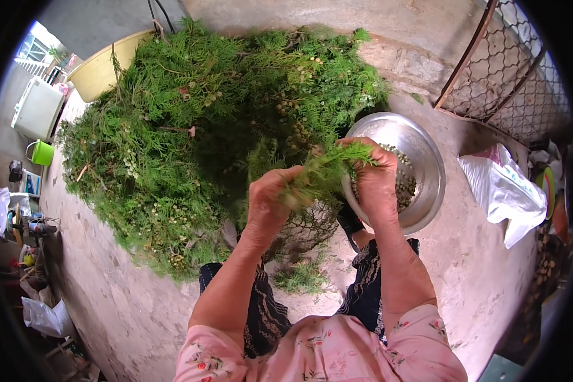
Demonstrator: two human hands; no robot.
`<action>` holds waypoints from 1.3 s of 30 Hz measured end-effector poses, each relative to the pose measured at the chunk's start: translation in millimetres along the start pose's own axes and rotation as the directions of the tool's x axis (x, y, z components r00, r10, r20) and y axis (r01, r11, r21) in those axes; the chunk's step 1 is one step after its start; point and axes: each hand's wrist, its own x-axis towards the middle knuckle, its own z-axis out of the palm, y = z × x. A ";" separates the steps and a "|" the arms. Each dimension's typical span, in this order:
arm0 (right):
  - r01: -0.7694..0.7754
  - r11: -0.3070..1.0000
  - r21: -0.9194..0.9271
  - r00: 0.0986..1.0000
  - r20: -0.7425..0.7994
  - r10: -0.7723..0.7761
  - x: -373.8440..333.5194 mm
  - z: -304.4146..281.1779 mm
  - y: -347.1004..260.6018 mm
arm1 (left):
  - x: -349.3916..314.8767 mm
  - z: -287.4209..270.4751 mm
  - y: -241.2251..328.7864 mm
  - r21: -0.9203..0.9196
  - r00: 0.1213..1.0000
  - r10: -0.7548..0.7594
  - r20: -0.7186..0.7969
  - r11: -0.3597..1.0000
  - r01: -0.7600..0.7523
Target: The person picks small green seeds from evergreen-like branches by hand and drops them into a metal bowl.
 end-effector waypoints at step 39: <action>0.316 0.877 -0.362 0.901 0.405 -0.157 -8.2 16.8 -19.9 | -10.0 -33.1 -0.8 0.798 0.842 0.510 0.177 0.427 -0.426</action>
